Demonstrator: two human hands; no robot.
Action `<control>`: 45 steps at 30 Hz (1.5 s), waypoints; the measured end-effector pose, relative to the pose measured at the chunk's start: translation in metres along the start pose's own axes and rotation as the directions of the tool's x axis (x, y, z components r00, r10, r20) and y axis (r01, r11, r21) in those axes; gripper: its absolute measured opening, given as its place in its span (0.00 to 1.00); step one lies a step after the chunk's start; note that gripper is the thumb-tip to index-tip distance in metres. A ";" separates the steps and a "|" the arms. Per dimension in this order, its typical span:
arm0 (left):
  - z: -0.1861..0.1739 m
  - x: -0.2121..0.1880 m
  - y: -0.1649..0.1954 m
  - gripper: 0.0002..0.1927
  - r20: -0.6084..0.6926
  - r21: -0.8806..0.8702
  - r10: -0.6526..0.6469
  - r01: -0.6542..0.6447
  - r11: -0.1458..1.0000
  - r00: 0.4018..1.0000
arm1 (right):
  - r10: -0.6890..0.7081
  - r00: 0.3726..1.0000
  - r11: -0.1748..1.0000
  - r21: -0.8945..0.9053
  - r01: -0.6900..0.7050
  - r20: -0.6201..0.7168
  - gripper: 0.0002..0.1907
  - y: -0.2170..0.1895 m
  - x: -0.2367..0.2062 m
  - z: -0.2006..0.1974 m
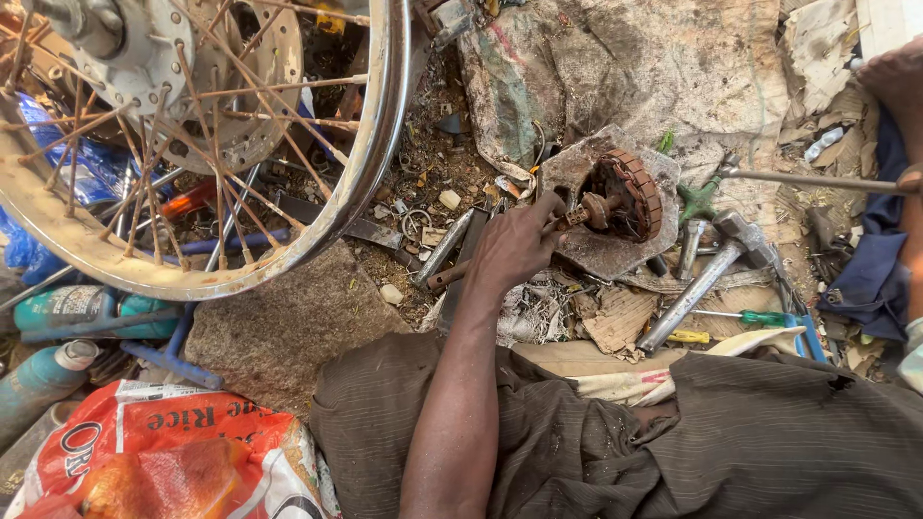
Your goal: The person sits on the ground and uses a hammer and pliers to disassemble and adjust a rusty mechanical component. They repeatedly strike the part with a hammer, use pliers to grip and pull sections, and manipulate the assembly on a metal block.
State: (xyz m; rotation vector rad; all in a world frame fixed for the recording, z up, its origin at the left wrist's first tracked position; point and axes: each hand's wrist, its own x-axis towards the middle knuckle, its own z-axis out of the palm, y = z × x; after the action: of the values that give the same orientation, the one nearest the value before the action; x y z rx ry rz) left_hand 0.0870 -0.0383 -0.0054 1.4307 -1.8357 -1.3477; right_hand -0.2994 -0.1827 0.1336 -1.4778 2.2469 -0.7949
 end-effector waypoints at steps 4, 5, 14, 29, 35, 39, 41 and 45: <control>0.007 -0.003 -0.004 0.08 -0.095 0.076 0.102 -0.095 0.993 0.990 | -0.104 0.995 0.995 -0.004 0.104 0.009 0.23 -0.007 -0.024 -0.007; 0.008 -0.004 -0.004 0.08 -0.107 0.084 0.104 -0.096 0.992 0.989 | -0.138 0.990 0.990 0.008 0.138 0.007 0.23 -0.007 -0.037 -0.011; 0.015 -0.006 0.005 0.05 -0.205 0.138 0.193 -0.167 0.976 0.960 | -0.348 0.910 0.889 -0.229 0.397 0.226 0.23 0.070 -0.123 -0.051; 0.031 -0.017 0.003 0.07 -0.283 0.289 0.183 -0.099 0.952 0.941 | -0.002 0.780 0.520 -0.666 0.535 0.626 0.25 0.114 -0.087 0.004; 0.031 -0.023 0.015 0.09 -0.348 0.326 0.277 -0.161 0.931 0.896 | 0.309 0.706 0.428 -0.756 0.496 0.638 0.31 0.122 -0.093 0.013; 0.026 -0.026 0.033 0.10 -0.301 0.324 0.163 -0.060 0.944 0.940 | 0.314 0.714 0.456 -0.759 0.465 0.626 0.22 0.101 -0.097 0.008; 0.025 -0.028 0.041 0.14 -0.237 0.346 0.076 0.011 0.938 0.968 | 0.096 0.797 0.649 -0.645 0.404 0.596 0.27 0.078 -0.104 0.010; 0.026 -0.033 0.046 0.17 -0.228 0.328 0.039 0.039 0.944 0.973 | 0.035 0.773 0.979 -0.177 0.101 0.633 0.41 0.027 -0.135 0.026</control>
State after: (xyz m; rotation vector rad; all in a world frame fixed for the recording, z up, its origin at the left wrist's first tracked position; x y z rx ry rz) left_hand 0.0563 0.0017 0.0313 1.6739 -1.9657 -0.8520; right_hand -0.2500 -0.0577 0.0934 -1.5714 1.8054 -0.0265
